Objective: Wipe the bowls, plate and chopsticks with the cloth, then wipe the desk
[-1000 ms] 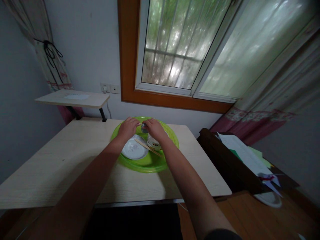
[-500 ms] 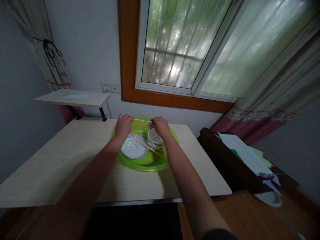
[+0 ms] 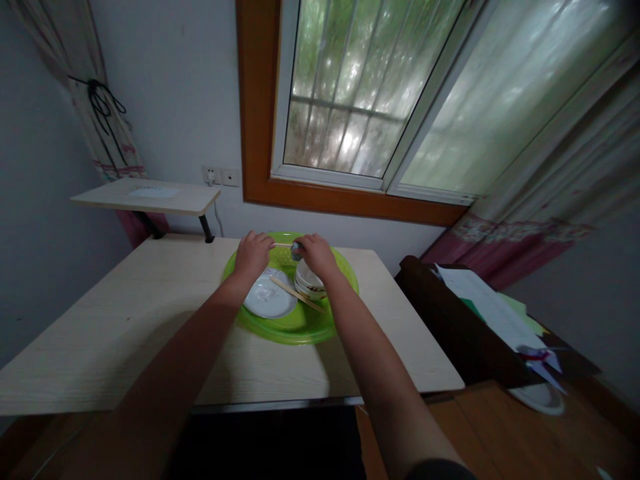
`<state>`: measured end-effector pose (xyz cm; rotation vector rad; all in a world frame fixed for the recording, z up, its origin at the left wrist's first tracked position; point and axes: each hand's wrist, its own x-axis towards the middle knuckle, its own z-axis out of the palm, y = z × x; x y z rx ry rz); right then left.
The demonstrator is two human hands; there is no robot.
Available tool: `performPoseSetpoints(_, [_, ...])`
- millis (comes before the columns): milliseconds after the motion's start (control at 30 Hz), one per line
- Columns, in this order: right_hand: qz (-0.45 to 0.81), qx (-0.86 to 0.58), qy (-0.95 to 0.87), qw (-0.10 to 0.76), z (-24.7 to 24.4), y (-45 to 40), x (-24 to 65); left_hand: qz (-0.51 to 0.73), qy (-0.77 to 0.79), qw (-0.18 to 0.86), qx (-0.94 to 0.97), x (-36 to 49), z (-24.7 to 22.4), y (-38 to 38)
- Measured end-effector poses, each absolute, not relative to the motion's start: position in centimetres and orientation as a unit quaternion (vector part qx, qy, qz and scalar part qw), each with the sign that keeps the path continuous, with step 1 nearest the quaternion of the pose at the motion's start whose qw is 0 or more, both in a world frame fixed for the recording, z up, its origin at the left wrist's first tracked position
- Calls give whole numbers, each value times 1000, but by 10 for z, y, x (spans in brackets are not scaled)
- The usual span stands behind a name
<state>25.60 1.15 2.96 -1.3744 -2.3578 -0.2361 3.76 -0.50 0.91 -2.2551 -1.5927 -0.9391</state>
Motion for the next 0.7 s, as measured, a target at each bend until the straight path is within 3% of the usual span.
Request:
performPoseSetpoints(233, [-127,-574,-785,194,29,16,281,-323,-585,109,-736,31,6,-1])
performPoseSetpoints(500, [-111,-481,-853,169,29,13,263,-267,-534,147,-789,40,8,-9])
performPoseSetpoints(700, [-120,-428,-879,176,30,7,250,-237,-499,116,-825,45,5,-8])
